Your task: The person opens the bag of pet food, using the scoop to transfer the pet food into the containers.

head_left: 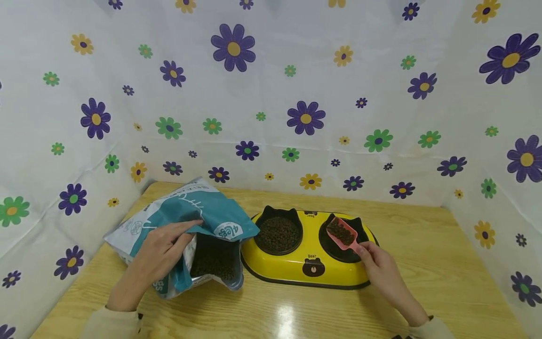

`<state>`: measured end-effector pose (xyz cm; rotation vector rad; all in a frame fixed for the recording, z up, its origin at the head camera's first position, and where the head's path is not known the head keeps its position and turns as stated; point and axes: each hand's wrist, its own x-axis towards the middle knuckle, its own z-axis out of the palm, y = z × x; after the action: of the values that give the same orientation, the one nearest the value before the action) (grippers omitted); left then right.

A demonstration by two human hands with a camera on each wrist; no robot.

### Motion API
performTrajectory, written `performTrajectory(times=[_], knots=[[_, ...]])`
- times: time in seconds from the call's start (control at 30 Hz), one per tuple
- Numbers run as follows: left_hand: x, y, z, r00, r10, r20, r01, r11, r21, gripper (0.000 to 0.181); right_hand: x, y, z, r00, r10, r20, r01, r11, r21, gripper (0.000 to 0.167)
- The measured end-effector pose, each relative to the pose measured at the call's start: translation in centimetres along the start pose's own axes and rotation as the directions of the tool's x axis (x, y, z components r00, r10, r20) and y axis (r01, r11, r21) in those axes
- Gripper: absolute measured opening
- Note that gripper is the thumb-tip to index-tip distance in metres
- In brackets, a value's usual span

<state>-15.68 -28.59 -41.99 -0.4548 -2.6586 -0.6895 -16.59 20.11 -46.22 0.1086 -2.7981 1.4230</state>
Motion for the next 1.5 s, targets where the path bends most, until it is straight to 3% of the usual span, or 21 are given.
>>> performTrajectory(times=[0.13,0.27,0.37,0.5,0.57,0.8,0.97,1.23,1.5], knots=[[0.1,0.1,0.0,1.000,-0.008,0.007,0.008,1.000,0.001,0.037,-0.2,0.4,-0.1,0.984,-0.157,-0.081,0.139,0.972,-0.190,0.021],[0.2,0.3,-0.1,1.000,-0.012,0.010,0.012,1.000,0.002,0.037,-0.3,0.9,-0.1,0.958,-0.258,-0.123,0.222,0.943,-0.247,0.016],[0.2,0.3,-0.1,1.000,-0.016,0.014,0.016,1.000,-0.004,0.037,-0.2,1.3,-0.1,0.928,-0.336,-0.162,0.280,0.914,-0.292,0.011],[0.2,0.3,-0.2,0.999,-0.026,0.027,0.026,1.000,-0.007,0.037,-0.1,1.8,0.1,0.898,-0.394,-0.196,0.314,0.886,-0.342,0.005],[0.2,0.3,-0.2,0.999,-0.030,0.034,0.031,0.999,-0.016,0.037,-0.1,2.0,0.1,0.899,-0.393,-0.196,0.308,0.882,-0.357,0.003],[0.0,0.2,-0.2,0.999,-0.034,0.038,0.036,0.999,-0.038,0.037,-0.3,1.7,-0.2,0.935,-0.323,-0.149,0.244,0.887,-0.391,0.010],[0.0,0.1,-0.2,0.999,-0.029,0.032,0.030,0.999,-0.032,0.037,-0.3,1.5,-0.3,0.949,-0.286,-0.133,0.211,0.889,-0.407,0.011],[-0.1,0.0,-0.1,0.999,-0.027,0.028,0.028,0.999,-0.032,0.037,-0.5,1.5,-0.4,0.943,-0.311,-0.116,0.233,0.869,-0.437,0.005],[0.1,0.1,0.0,0.999,-0.036,0.031,0.036,0.999,-0.027,0.037,-0.7,1.2,-0.7,0.955,-0.280,-0.097,0.192,0.834,-0.516,0.004]])
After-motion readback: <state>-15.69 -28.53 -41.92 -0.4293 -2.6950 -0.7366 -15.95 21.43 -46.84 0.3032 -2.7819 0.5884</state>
